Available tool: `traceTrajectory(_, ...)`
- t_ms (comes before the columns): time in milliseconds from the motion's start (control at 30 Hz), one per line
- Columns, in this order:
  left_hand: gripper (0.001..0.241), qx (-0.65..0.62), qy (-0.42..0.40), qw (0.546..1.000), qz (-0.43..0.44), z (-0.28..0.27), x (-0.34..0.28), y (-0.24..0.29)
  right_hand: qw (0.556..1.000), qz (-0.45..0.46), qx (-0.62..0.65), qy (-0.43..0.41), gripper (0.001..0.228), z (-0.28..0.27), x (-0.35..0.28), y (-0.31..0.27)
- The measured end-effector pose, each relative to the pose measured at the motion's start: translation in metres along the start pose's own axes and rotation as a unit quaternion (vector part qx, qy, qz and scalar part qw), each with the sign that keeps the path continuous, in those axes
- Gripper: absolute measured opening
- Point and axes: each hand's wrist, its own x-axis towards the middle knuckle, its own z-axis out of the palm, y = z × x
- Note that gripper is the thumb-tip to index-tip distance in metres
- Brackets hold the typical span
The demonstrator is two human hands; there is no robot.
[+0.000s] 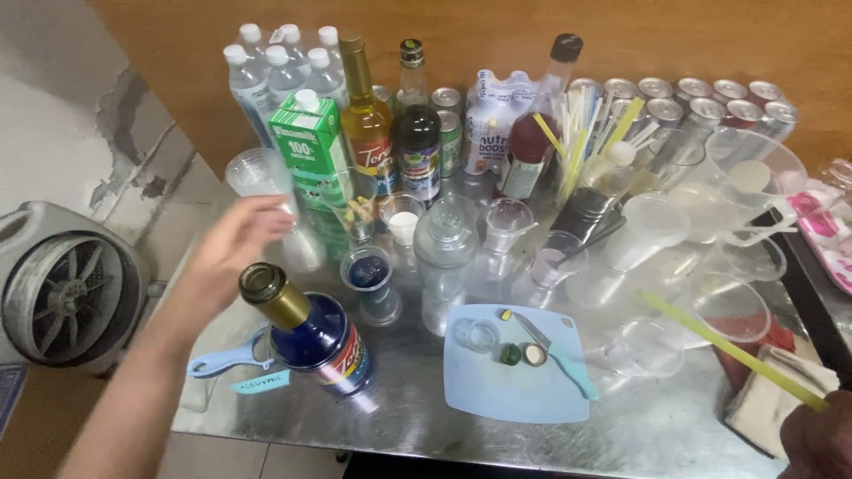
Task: The person prepares a blue-colored drink by pouring liquid from a blue bottle into a plastic cup and stirring it with a yellow straw. They then add a lime wedge to the cup using a small knife and place a lid on the cup.
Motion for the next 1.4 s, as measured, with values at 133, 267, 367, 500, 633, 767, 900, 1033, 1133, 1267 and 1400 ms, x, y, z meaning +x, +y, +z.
traceTrajectory(133,0.078,-0.229,0.195,0.929,-0.218,0.033,-0.050,0.055,0.998,0.014,-0.013,0.062,0.022,0.189,-0.032,-0.141)
traceTrajectory(267,0.156,-0.215,0.129,0.964,-0.091,0.109,-0.123,-0.047,0.938,0.012,0.341,-0.068,0.026,0.347,-0.054,-0.367)
traceTrajectory(367,0.143,-0.201,0.169,0.922,-0.286,0.124,-0.109,-0.006,0.940,0.017,0.332,-0.077,0.040,0.399,-0.054,-0.409)
traceTrajectory(500,0.109,-0.187,0.261,0.935,-0.151,0.138,-0.100,-0.028,0.901,-0.085,0.364,-0.221,0.041,0.426,-0.044,-0.411)
traceTrajectory(633,0.106,-0.185,0.267,0.936,-0.132,0.137,-0.099,-0.024,0.905,0.005,0.366,-0.218,0.043,0.434,-0.040,-0.431)
traceTrajectory(767,0.104,-0.127,0.274,0.948,-0.099,0.142,-0.099,-0.024,0.924,-0.027,0.306,-0.226,0.042,0.425,-0.038,-0.446)
traceTrajectory(900,0.094,-0.123,0.233,0.963,-0.051,0.143,-0.098,-0.015,0.929,-0.021,0.293,-0.225,0.040,0.416,-0.040,-0.449)
traceTrajectory(1033,0.091,-0.057,0.210,0.975,0.053,0.149,-0.096,-0.010,0.947,-0.045,0.215,-0.235,0.044,0.402,-0.040,-0.450)
traceTrajectory(1133,0.092,-0.016,0.186,0.978,0.091,0.153,-0.095,-0.006,0.946,-0.068,0.194,-0.252,0.039,0.379,-0.028,-0.440)
traceTrajectory(1267,0.099,0.016,0.111,0.993,0.037,0.149,-0.098,0.006,0.909,-0.058,0.250,-0.328,0.025,0.327,-0.003,-0.403)
traceTrajectory(1400,0.098,0.019,0.103,0.993,0.047,0.150,-0.096,0.004,0.952,-0.059,0.170,-0.247,0.032,0.312,-0.014,-0.384)
